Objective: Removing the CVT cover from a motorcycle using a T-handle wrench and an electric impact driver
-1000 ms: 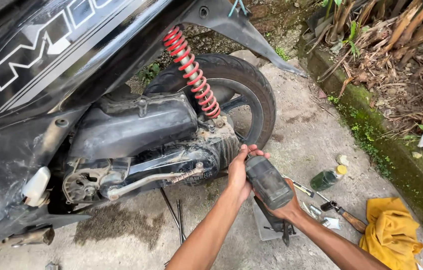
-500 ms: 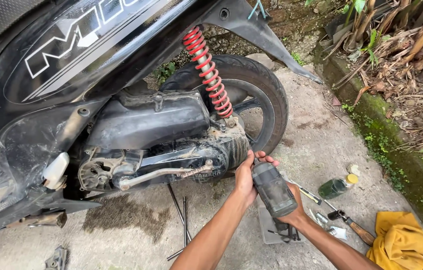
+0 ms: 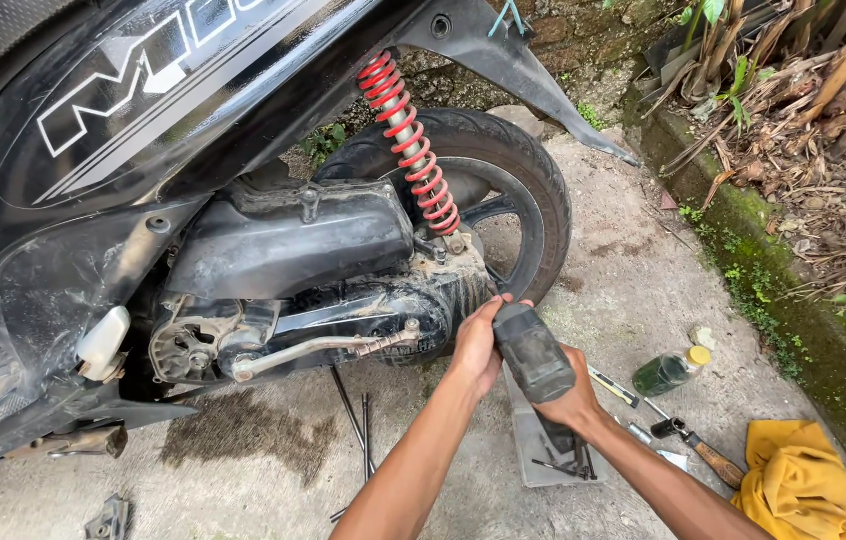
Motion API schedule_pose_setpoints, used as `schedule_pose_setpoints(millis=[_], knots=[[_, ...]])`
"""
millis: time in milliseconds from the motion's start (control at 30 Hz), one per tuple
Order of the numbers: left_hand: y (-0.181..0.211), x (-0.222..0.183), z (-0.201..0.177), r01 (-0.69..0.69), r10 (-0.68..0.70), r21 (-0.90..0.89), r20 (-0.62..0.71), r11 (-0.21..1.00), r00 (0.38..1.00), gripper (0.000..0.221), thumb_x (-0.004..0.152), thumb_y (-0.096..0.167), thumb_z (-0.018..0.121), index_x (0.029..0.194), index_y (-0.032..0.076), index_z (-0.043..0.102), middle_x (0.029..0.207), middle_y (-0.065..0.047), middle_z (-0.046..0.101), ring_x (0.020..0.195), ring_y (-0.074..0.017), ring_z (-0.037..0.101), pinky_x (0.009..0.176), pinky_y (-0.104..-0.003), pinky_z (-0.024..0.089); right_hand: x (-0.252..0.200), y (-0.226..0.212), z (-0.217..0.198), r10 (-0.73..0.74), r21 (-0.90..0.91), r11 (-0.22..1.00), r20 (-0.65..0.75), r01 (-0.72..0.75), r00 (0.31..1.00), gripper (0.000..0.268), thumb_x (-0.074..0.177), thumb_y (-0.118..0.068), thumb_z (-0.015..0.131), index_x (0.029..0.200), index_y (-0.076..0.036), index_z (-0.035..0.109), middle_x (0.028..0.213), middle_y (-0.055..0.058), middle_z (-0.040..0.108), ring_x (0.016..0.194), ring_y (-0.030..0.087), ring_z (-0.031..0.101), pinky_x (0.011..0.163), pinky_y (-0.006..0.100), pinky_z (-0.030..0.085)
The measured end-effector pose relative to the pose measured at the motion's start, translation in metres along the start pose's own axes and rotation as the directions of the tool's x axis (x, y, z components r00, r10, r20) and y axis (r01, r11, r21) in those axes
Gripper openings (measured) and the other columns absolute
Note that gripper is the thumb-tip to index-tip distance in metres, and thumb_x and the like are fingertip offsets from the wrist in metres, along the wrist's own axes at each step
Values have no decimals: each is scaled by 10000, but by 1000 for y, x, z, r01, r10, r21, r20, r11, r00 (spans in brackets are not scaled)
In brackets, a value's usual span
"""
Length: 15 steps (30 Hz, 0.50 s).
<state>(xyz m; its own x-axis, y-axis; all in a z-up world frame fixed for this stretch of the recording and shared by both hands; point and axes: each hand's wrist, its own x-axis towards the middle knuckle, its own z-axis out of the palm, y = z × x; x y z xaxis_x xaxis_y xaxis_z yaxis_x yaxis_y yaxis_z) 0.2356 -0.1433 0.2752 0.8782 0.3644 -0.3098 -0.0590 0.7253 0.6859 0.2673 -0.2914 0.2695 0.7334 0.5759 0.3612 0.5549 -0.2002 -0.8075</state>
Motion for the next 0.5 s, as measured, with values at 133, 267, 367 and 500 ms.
schedule_pose_setpoints(millis=[133, 267, 367, 500], knots=[[8, 6, -4, -4, 2, -50, -31, 999, 1000, 384, 1020, 168, 533, 1340, -31, 608, 1152, -271, 723, 1004, -373, 746, 796, -508, 646, 3, 1, -1, -21, -9, 1000, -2, 21, 1000, 150, 761, -165, 706, 811, -30, 664, 756, 150, 693, 785, 324, 709, 779, 402, 542], [14, 9, -2, -16, 15, -38, -22, 999, 1000, 369, 1016, 157, 534, 1316, -34, 634, 1141, -268, 731, 1024, -365, 742, 824, -499, 637, 15, 0, -7, -65, -93, 993, 12, 66, 998, 192, 765, -197, 708, 841, -25, 673, 791, 160, 702, 820, 316, 727, 780, 401, 553], [16, 10, 1, -15, 10, -93, -59, 996, 998, 384, 1017, 172, 542, 1326, -34, 640, 1145, -254, 732, 1034, -348, 737, 832, -474, 640, 22, 3, -8, -46, -110, 993, 45, 51, 998, 225, 712, -214, 739, 849, -39, 701, 772, 122, 710, 783, 303, 722, 774, 400, 557], [14, 21, 4, 8, -20, -101, -114, 995, 993, 373, 1006, 174, 553, 1294, -27, 677, 1099, -227, 754, 991, -315, 753, 798, -439, 661, 26, -11, -14, 12, -80, 997, 47, -8, 999, 241, 689, -214, 737, 847, -33, 719, 751, 110, 715, 768, 287, 730, 762, 387, 559]])
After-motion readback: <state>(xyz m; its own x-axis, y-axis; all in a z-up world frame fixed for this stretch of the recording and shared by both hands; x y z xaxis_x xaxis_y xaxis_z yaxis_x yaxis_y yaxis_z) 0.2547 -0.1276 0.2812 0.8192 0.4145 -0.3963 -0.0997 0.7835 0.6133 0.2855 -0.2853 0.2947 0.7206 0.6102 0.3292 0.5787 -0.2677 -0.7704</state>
